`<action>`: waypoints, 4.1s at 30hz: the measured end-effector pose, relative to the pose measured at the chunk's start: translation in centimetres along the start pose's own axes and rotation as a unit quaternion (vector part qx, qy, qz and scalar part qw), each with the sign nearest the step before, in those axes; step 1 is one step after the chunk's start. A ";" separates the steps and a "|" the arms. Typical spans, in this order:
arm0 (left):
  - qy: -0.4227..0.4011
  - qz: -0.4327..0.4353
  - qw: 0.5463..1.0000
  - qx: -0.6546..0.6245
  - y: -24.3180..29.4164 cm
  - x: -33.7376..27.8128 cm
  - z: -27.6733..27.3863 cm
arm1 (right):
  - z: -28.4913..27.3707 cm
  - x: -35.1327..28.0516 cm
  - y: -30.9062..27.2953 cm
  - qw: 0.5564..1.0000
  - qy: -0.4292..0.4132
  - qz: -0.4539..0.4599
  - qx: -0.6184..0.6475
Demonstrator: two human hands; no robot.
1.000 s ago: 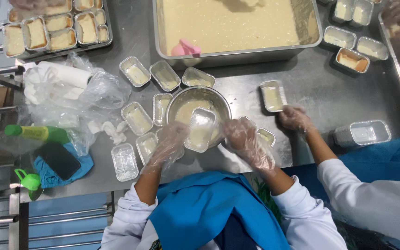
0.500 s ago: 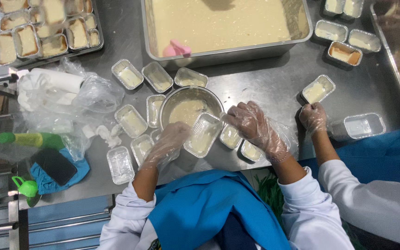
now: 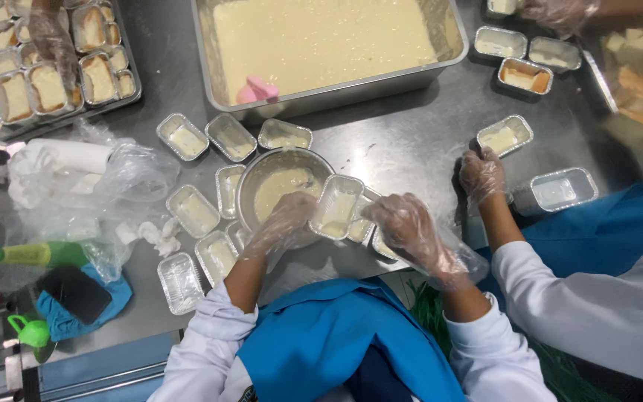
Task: The person uses a spoon to scoop batter from a metal bowl into several small rectangular foil tins, while another person places slices of bread into the tins.
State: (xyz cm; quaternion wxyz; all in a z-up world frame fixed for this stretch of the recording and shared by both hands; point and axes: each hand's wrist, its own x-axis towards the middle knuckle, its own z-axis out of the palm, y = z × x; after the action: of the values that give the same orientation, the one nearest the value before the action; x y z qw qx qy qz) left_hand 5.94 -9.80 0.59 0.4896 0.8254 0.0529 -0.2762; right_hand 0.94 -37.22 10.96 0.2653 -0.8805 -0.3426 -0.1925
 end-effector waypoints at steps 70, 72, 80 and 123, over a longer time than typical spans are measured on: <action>0.169 0.072 0.983 0.003 -9.7 -6.2 -4.8 | 11.4 1.9 -2.2 0.996 0.004 -0.022 -0.084; 0.152 0.027 0.988 0.021 -9.6 -5.4 -4.3 | 13.5 0.6 -0.8 0.994 0.011 -0.002 0.107; 0.060 0.007 0.998 0.028 -8.0 -5.2 -3.6 | 8.3 3.1 1.2 0.980 -0.020 -0.092 -0.175; 0.194 0.203 0.920 0.273 0.1 24.3 12.2 | 18.0 -6.9 19.2 0.957 0.147 0.074 -0.237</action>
State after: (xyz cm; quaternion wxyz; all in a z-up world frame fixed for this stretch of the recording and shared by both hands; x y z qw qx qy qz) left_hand 21.49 -24.56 -16.16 0.2707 0.9575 -0.0995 -0.0091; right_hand 12.53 -41.93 -13.18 0.1097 -0.9028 -0.1784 -0.3757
